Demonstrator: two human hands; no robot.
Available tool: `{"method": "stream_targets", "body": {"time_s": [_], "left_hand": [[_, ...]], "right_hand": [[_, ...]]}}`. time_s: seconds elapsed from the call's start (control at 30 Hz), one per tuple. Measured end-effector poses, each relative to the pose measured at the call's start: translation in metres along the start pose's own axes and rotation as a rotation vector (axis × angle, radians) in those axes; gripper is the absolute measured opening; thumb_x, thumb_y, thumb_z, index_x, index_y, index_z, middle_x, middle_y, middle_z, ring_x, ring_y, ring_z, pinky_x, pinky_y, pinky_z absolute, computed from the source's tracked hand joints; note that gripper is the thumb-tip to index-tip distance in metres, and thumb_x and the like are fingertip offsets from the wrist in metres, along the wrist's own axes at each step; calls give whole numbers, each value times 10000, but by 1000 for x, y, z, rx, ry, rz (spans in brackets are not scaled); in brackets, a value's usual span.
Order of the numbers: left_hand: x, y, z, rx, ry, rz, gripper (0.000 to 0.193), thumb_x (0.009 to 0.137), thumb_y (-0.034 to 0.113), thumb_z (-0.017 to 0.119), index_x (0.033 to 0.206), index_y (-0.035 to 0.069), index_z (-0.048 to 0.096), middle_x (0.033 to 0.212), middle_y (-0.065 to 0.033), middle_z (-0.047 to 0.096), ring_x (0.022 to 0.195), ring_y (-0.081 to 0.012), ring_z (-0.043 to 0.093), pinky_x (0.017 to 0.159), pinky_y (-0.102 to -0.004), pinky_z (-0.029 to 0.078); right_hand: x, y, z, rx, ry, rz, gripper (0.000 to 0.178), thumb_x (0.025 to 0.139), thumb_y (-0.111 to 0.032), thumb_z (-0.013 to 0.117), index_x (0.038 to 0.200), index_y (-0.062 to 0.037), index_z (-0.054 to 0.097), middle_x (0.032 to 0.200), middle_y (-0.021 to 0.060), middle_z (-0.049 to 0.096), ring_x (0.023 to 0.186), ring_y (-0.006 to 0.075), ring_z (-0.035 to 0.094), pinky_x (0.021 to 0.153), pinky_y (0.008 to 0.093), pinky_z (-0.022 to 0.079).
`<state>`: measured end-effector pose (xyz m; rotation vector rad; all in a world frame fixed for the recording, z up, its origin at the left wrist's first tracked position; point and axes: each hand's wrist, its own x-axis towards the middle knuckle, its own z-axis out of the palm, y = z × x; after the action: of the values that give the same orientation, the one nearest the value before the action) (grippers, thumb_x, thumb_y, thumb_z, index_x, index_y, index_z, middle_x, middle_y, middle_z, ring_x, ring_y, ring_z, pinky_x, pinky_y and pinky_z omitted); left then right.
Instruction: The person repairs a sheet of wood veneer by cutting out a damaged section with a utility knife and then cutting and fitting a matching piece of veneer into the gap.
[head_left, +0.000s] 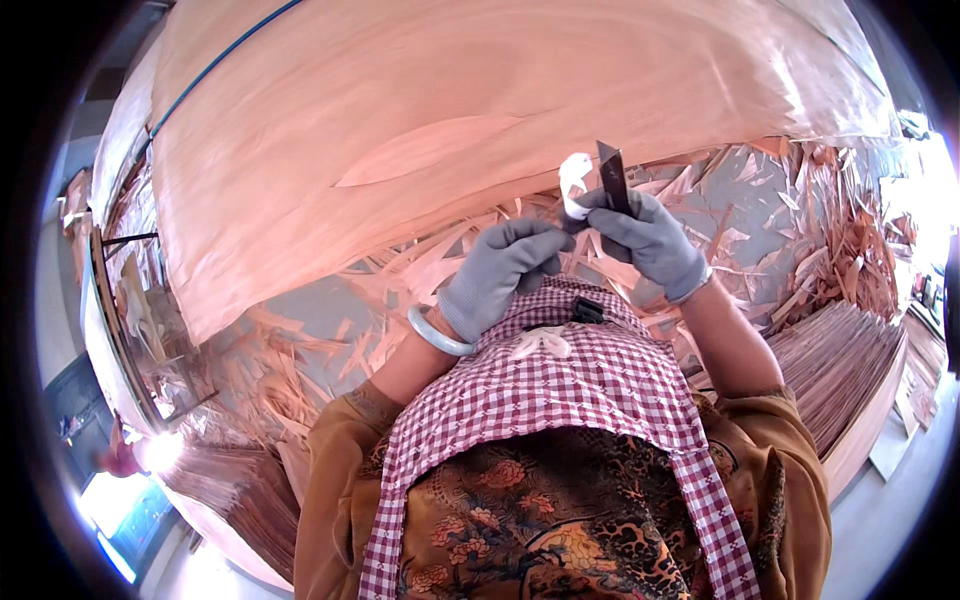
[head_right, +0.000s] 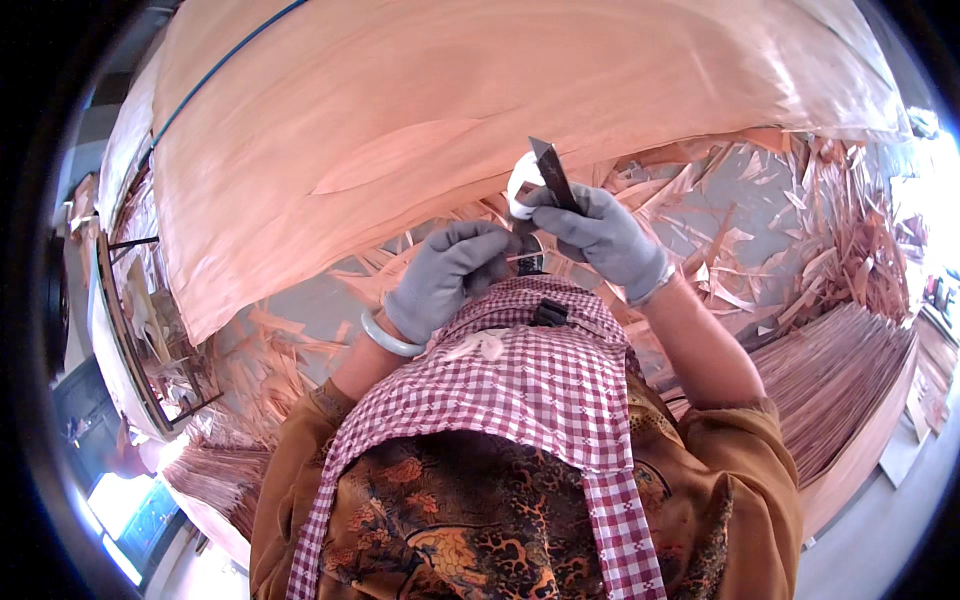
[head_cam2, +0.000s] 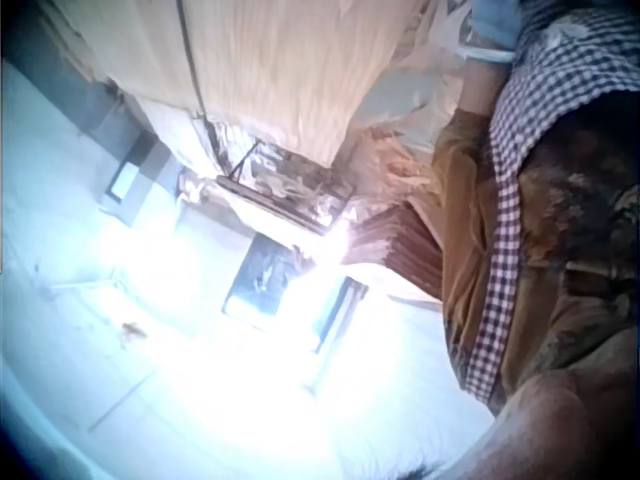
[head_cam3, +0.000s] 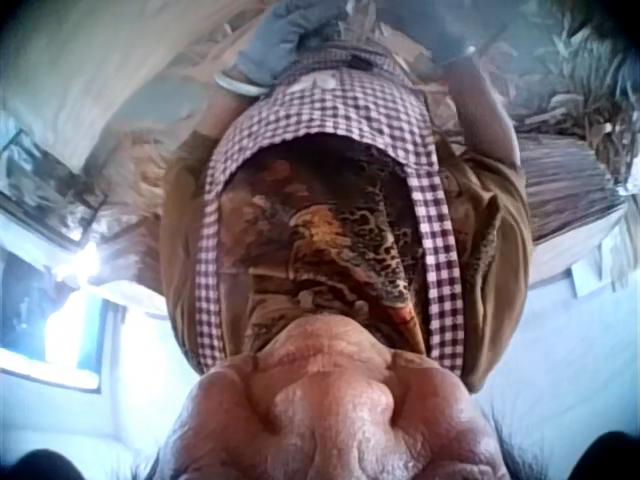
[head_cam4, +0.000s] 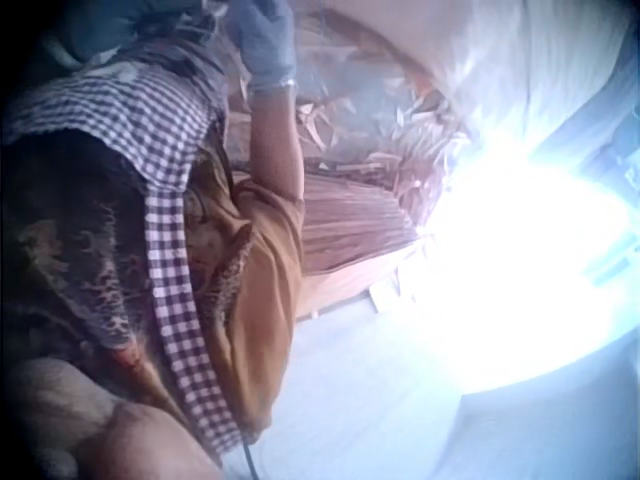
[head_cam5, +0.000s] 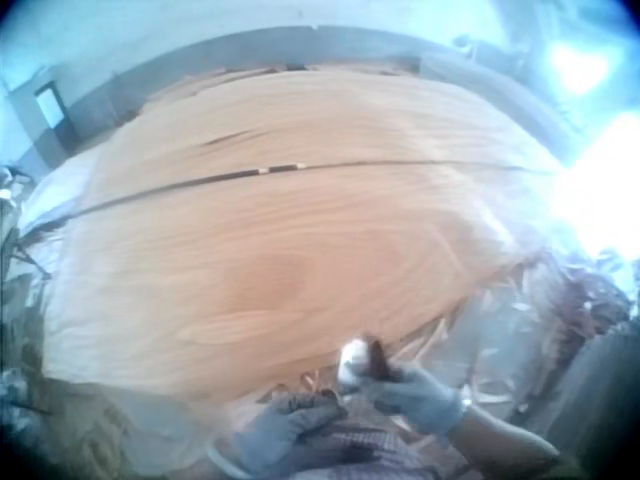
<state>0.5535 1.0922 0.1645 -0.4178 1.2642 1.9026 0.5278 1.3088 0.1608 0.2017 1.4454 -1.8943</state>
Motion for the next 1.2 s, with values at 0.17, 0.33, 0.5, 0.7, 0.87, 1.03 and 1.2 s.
{"method": "stream_targets", "body": {"time_s": [0.17,0.33,0.5,0.7,0.87,1.03,1.2], "left_hand": [[-7,-13,-7,559,333,574,327,786,23,642,1110,45,608,791,22,506,587,-47,414,551,-170,360],[-1,-13,4,956,220,740,270,761,75,670,1028,77,631,781,-40,536,692,-116,506,605,-260,411],[6,-24,-1,1069,192,529,103,798,114,651,858,30,654,731,-68,573,671,-185,551,606,-302,430],[8,-33,-11,69,57,115,173,875,147,616,913,-17,652,786,-4,606,595,-62,514,518,-202,391],[-1,-16,-7,-53,131,166,228,907,224,579,906,9,656,692,12,597,500,-30,471,447,-175,342],[-1,-13,-15,42,259,178,246,908,251,574,872,24,664,671,15,596,468,-32,452,436,-177,338],[11,2,-30,76,311,325,185,870,200,633,860,18,661,661,20,588,476,-22,447,442,-174,338]], "right_hand": [[-8,-15,10,-134,-140,11,254,887,-196,593,1036,11,602,826,33,617,740,99,587,666,222,465],[-14,-14,16,-249,-106,61,267,890,-226,596,998,17,602,776,36,612,676,79,571,615,225,477],[-15,-15,17,-293,-32,113,241,896,-220,577,974,6,602,727,31,608,600,77,563,537,203,459],[-5,-5,7,174,41,-122,285,899,-210,573,1100,-9,580,888,40,635,652,44,560,485,152,359],[11,28,25,23,-137,-43,385,881,-105,595,1235,11,500,1004,34,613,808,40,537,682,174,437],[11,26,28,-112,-133,53,279,859,-128,632,1098,6,582,863,5,613,693,47,530,598,185,414],[12,19,21,-92,-86,64,176,846,-148,646,946,-17,583,775,2,594,620,44,507,533,183,390]]}}
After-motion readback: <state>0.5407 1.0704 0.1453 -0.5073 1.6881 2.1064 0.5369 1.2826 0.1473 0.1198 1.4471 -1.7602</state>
